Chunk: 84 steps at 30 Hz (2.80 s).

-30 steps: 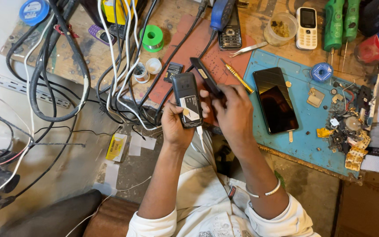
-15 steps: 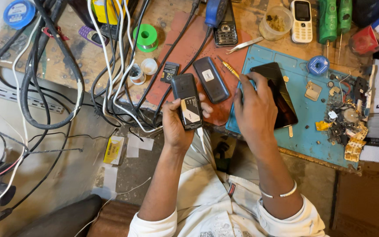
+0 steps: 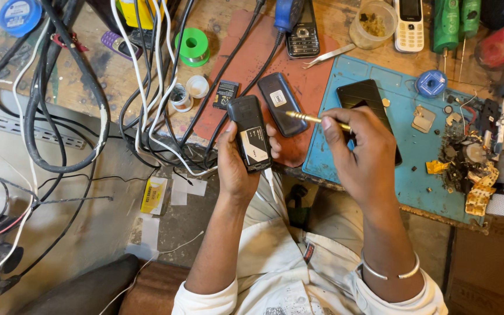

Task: The person works on a feature phone at a cluttered repair bench. They pry open the phone's back cover and battery, unscrew and lift the keypad board with a screwdriver, apply liquid from a bottle and scrub the keypad contacts with a brush, then reassemble the keypad and press it back into the phone body.

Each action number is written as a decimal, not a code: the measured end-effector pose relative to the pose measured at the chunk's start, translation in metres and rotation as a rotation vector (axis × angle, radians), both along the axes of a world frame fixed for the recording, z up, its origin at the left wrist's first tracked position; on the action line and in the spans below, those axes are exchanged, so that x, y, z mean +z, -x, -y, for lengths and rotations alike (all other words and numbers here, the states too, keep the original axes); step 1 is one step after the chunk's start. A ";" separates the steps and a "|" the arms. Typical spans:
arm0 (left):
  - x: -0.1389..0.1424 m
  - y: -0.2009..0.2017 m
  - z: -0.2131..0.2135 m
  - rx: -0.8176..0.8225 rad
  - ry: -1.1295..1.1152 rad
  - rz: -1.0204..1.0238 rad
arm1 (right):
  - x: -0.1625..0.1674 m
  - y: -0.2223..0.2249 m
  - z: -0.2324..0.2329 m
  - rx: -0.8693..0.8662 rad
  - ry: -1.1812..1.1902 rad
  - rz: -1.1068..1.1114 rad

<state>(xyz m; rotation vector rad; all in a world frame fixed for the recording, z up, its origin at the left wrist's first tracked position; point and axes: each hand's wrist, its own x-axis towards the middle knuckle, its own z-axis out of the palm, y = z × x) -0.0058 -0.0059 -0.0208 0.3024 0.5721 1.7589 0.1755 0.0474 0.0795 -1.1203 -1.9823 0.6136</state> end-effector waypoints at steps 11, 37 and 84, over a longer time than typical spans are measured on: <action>-0.001 0.001 0.002 -0.047 0.047 -0.115 | 0.013 0.008 0.022 0.053 -0.127 0.088; 0.010 0.005 -0.002 -0.061 0.025 -0.524 | 0.013 0.017 0.008 0.073 -0.171 0.476; 0.021 0.019 -0.046 -0.261 0.055 -0.243 | 0.028 0.013 -0.032 0.163 -0.403 0.471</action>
